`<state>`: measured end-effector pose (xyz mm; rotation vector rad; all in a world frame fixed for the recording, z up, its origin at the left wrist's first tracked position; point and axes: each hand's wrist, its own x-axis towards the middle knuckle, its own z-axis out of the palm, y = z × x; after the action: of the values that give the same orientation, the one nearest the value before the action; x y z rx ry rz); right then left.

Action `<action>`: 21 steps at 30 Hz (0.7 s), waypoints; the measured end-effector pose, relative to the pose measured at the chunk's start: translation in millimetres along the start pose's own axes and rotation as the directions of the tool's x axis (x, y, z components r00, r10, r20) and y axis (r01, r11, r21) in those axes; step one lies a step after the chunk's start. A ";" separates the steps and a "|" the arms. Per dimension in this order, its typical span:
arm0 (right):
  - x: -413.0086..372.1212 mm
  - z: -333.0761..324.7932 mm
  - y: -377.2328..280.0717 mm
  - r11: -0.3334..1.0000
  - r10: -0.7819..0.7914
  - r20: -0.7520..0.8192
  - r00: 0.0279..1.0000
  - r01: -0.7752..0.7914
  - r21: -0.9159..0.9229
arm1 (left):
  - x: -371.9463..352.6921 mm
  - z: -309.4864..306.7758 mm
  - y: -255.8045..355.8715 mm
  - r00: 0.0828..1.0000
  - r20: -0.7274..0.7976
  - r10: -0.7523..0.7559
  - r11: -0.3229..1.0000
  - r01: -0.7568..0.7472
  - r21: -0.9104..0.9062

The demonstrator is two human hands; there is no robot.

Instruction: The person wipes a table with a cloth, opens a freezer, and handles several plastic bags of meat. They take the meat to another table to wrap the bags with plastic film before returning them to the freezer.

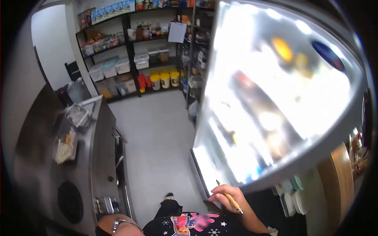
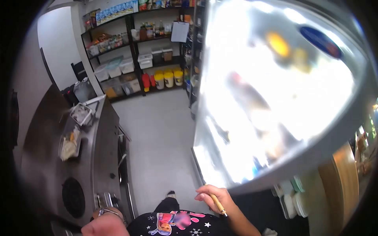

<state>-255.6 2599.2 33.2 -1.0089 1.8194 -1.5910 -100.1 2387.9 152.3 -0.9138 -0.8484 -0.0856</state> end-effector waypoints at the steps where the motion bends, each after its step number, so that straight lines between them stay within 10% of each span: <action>1: 32.5 5.7 -3.2 1.000 -0.013 -0.028 1.000 0.012 -0.025 | -24.2 -11.7 -31.8 0.976 -0.090 0.197 0.980 -0.196 0.019; 2: 62.1 10.9 -10.1 0.999 -0.012 -0.046 0.999 0.010 -0.050 | -42.2 -23.4 -58.3 0.912 -0.163 0.376 0.927 -0.371 0.061; 3: 90.9 16.3 -16.9 0.999 -0.017 -0.065 0.998 0.015 -0.030 | -48.2 -56.8 -52.4 0.907 0.333 -0.259 0.959 0.283 -0.026; 5: 143.8 20.3 -36.2 0.995 -0.022 -0.044 0.999 0.017 -0.100 | -70.6 -67.5 -77.6 0.444 0.638 -0.629 0.700 0.680 0.217; 6: 169.4 19.2 -37.2 0.993 -0.025 -0.026 0.999 0.022 -0.120 | -96.0 -45.2 -117.6 0.562 0.609 -0.560 0.800 0.558 0.220; 8: 216.6 12.1 -31.2 0.995 -0.051 -0.084 0.995 0.044 -0.089 | -134.9 -49.4 -165.0 0.334 0.837 -0.433 0.730 0.675 0.108; 16: 434.2 -12.4 18.6 0.997 -0.035 -0.125 0.992 0.026 -0.077 | -345.1 -70.5 -291.4 -0.026 0.899 -0.437 0.654 0.677 0.337; 21: 613.3 -25.3 47.9 0.989 -0.098 -0.163 0.982 0.114 0.095 | -469.7 -158.2 -334.3 -0.499 0.747 -0.440 0.555 0.503 0.663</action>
<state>-646.4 2123.7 46.0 -0.9707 1.7889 -1.8579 -459.0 1933.2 4.5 -0.2186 -2.9399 -0.2974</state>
